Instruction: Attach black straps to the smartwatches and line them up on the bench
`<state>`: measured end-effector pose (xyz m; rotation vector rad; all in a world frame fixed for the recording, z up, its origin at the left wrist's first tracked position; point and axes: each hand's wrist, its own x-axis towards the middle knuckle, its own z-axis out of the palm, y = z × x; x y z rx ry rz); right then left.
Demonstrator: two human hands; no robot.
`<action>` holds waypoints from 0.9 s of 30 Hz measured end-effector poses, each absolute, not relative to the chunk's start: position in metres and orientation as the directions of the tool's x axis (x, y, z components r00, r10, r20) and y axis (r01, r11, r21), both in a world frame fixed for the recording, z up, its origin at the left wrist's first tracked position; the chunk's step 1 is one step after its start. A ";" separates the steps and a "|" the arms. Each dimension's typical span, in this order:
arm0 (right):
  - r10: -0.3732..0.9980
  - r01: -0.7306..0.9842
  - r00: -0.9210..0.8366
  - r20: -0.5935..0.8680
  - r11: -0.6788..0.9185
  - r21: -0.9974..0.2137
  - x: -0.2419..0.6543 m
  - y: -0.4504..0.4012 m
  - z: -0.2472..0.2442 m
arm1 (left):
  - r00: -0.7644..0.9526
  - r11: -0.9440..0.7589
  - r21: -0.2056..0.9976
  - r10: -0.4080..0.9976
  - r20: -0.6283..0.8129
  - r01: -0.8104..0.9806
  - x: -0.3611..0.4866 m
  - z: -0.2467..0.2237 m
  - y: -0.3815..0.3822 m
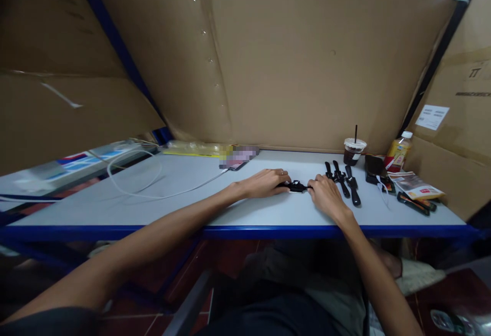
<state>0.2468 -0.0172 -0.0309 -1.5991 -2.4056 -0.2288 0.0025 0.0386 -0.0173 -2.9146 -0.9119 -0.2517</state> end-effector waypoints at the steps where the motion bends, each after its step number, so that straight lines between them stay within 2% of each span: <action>1: 0.884 0.922 -0.370 0.285 0.387 -0.002 0.247 -0.017 -0.031 | 0.805 -0.821 0.003 0.561 0.193 0.572 0.002 -0.019 0.040; 9: 0.883 0.917 -0.385 0.270 0.399 0.002 0.246 -0.016 -0.034 | 0.818 -0.849 0.159 0.528 0.228 0.504 0.004 -0.033 0.054; 17: 0.853 0.900 -0.411 0.322 0.436 -0.004 0.248 -0.014 -0.040 | 0.815 -0.832 0.352 0.525 0.247 0.429 0.006 -0.034 0.061; 27: 0.862 0.903 -0.408 0.301 0.429 -0.002 0.247 -0.016 -0.037 | 0.823 -0.825 0.401 0.514 0.242 0.398 0.005 -0.031 0.062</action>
